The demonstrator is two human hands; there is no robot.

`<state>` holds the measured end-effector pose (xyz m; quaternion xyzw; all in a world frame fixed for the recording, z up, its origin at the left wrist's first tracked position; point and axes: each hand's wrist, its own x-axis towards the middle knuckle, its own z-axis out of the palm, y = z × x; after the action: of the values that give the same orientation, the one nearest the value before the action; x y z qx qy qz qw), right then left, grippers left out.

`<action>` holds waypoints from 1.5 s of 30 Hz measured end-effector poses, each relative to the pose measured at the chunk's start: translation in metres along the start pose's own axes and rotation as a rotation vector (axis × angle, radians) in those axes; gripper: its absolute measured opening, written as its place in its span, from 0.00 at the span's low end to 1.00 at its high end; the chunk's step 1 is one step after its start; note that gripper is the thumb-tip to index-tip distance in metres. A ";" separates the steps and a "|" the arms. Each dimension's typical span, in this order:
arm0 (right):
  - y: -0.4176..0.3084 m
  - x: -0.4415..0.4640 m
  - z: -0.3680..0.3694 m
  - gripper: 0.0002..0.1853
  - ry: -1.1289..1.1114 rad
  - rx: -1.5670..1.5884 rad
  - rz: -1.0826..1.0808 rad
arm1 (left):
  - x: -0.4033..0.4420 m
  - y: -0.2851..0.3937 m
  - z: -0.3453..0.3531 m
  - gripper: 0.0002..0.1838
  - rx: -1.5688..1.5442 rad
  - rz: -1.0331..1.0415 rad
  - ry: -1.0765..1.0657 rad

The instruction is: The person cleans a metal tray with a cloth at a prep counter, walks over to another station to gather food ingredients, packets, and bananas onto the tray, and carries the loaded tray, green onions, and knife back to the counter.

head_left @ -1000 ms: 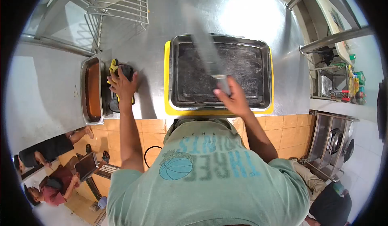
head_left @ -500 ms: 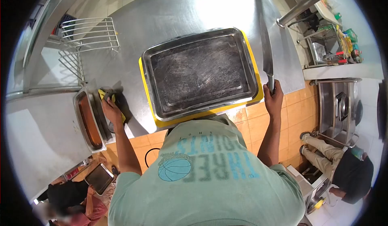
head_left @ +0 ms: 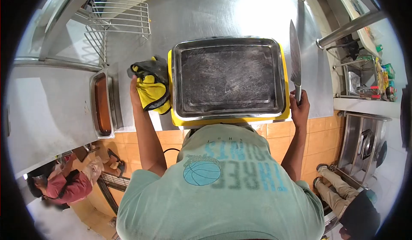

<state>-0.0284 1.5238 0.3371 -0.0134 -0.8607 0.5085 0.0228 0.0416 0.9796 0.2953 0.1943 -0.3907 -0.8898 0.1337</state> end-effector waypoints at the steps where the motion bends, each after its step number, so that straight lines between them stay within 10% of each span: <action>1: 0.001 0.001 0.002 0.04 -0.006 -0.004 -0.024 | -0.001 0.001 -0.001 0.21 0.090 0.071 0.092; 11: 0.006 0.001 0.010 0.05 -0.069 0.030 -0.010 | -0.018 0.036 -0.033 0.23 0.776 0.453 0.377; 15: 0.008 0.002 0.013 0.05 -0.091 0.029 0.003 | 0.003 0.033 -0.107 0.26 1.731 0.681 0.390; 18: 0.012 0.005 0.015 0.05 -0.096 0.073 0.011 | -0.011 0.006 0.003 0.28 2.109 0.574 0.659; 25: 0.006 -0.009 0.016 0.04 -0.063 0.057 -0.007 | 0.046 0.006 -0.003 0.28 2.176 -0.007 0.408; 32: 0.011 -0.008 0.011 0.04 -0.042 0.049 0.002 | 0.054 0.072 -0.092 0.38 2.197 0.264 0.672; 36: 0.035 -0.010 0.005 0.06 0.012 0.012 0.059 | -0.026 0.007 -0.062 0.41 2.319 -0.221 0.554; 38: 0.033 -0.005 0.004 0.07 0.029 -0.024 0.069 | -0.049 -0.024 -0.073 0.33 2.185 0.266 0.541; 45: 0.026 0.014 0.018 0.15 0.004 -0.144 0.053 | -0.053 -0.025 -0.048 0.18 2.148 0.402 0.487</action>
<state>-0.0434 1.5215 0.3057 -0.0390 -0.8942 0.4458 0.0101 0.1084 0.9858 0.2594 0.3112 -0.9439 0.0087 0.1107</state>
